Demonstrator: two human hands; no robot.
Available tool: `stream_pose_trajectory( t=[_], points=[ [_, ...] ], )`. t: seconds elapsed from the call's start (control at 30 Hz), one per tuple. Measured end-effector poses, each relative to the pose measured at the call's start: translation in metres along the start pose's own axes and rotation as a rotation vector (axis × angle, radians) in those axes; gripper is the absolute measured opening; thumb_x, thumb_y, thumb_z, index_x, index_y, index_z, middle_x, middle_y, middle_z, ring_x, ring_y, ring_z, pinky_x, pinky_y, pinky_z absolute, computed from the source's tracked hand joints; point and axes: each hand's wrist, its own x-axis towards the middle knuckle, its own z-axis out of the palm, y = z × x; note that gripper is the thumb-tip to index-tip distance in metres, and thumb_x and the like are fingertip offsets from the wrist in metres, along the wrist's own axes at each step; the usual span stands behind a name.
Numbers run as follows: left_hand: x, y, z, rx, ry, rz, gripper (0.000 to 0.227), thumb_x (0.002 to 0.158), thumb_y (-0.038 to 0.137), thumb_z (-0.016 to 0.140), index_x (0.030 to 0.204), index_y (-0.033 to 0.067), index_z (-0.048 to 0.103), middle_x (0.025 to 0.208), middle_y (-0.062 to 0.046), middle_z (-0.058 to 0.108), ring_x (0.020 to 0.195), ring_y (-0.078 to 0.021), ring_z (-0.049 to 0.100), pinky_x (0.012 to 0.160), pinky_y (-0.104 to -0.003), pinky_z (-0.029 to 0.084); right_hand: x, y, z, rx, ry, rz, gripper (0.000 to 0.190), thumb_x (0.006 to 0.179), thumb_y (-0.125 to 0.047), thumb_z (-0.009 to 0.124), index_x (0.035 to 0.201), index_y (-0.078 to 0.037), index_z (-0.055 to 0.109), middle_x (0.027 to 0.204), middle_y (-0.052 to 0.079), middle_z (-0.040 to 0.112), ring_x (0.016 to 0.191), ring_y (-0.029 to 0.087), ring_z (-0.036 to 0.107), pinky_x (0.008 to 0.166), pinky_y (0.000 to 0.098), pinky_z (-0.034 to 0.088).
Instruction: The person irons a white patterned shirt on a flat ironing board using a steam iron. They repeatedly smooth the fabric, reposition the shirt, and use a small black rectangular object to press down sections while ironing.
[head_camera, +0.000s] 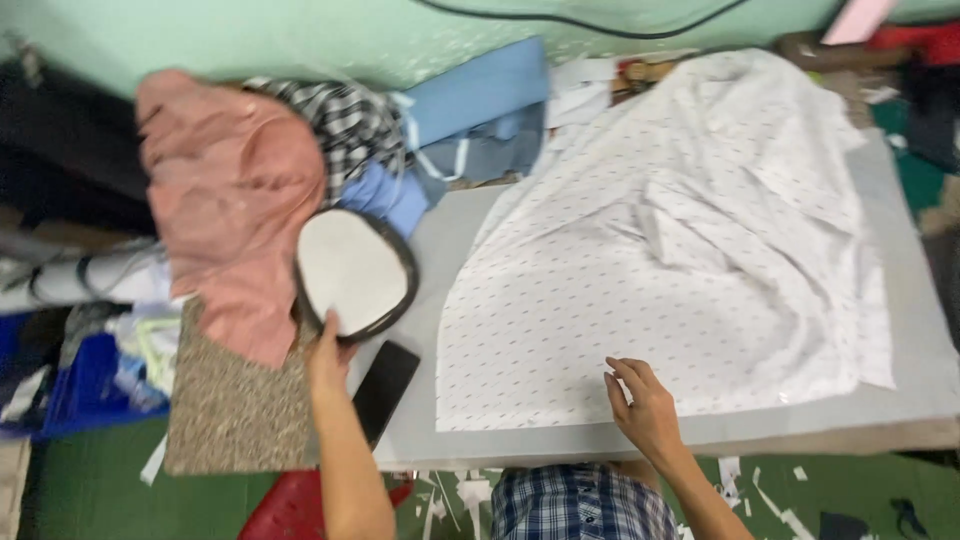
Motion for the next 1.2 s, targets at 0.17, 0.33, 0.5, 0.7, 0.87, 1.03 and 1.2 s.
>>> stream_pose_trajectory(
  t=[0.17,0.33,0.5,0.7,0.87,1.03,1.2],
  points=[
    [-0.034,0.015,0.037,0.023,0.125,0.244,0.061,0.082,0.032,0.086,0.134,0.0148,0.058,0.137,-0.006,0.066,0.122,-0.0231,0.068,0.093,-0.043,0.060,-0.061,0.066,-0.050,-0.061,0.121,0.306,0.029,0.097,-0.021,0.062,0.122,-0.009,0.071,0.116,0.006,0.070,0.087,0.016,0.073,0.061,0.0329,0.060],
    [-0.035,0.026,0.080,-0.379,0.206,0.214,0.070,0.072,0.037,0.096,0.127,0.0156,0.058,0.133,-0.010,0.075,0.112,-0.0265,0.081,0.087,-0.055,0.071,-0.088,0.137,-0.114,-0.228,0.268,0.552,0.031,0.098,-0.020,0.061,0.123,-0.006,0.073,0.118,0.009,0.073,0.081,0.021,0.071,0.069,0.0370,0.060],
    [-0.102,0.008,0.093,-0.324,0.248,0.210,0.064,0.075,0.035,0.088,0.133,0.0153,0.067,0.131,-0.003,0.077,0.115,-0.0215,0.080,0.090,-0.041,0.074,-0.078,0.244,-0.168,-0.570,0.403,0.616,0.048,0.102,-0.033,0.059,0.137,-0.001,0.064,0.127,0.020,0.065,0.115,0.038,0.062,0.070,0.0529,0.055],
    [-0.327,-0.145,0.077,-0.306,-0.332,0.539,0.090,0.091,0.077,0.046,0.161,0.0259,0.023,0.170,0.001,0.024,0.159,-0.0249,0.024,0.127,-0.053,0.027,-0.018,0.265,-0.229,-0.217,-0.195,1.050,0.096,0.088,-0.057,0.064,0.157,-0.003,0.026,0.128,0.028,0.065,0.116,0.048,0.064,0.092,0.0575,0.052],
    [-0.405,-0.211,0.091,-0.134,-0.019,-0.232,0.072,0.086,0.038,0.051,0.154,0.0189,0.036,0.154,-0.010,0.047,0.139,-0.0349,0.046,0.115,-0.057,0.037,0.030,0.265,-0.236,0.374,-0.321,1.067,0.045,0.096,-0.042,0.061,0.094,0.001,0.072,0.090,0.017,0.076,0.078,0.028,0.070,0.065,0.0406,0.055],
    [-0.446,-0.244,0.146,0.556,-0.301,-0.180,0.094,0.062,0.025,0.085,0.147,0.0085,0.050,0.139,-0.014,0.063,0.124,-0.0271,0.060,0.105,-0.036,0.046,0.169,0.176,-0.210,0.424,-0.500,0.642,0.043,0.098,-0.041,0.057,0.068,-0.013,0.043,0.067,0.000,0.042,0.062,0.014,0.044,0.059,0.0320,0.036],
    [-0.486,-0.203,0.219,0.467,-0.768,0.039,0.074,0.066,0.037,0.083,0.130,0.0033,0.066,0.118,-0.014,0.075,0.110,-0.0289,0.070,0.094,-0.042,0.059,0.247,0.083,-0.254,0.667,-0.131,0.033,0.049,0.106,-0.032,0.060,0.066,-0.018,0.034,0.071,-0.006,0.031,0.066,0.009,0.031,0.062,0.0266,0.027]
  ],
)
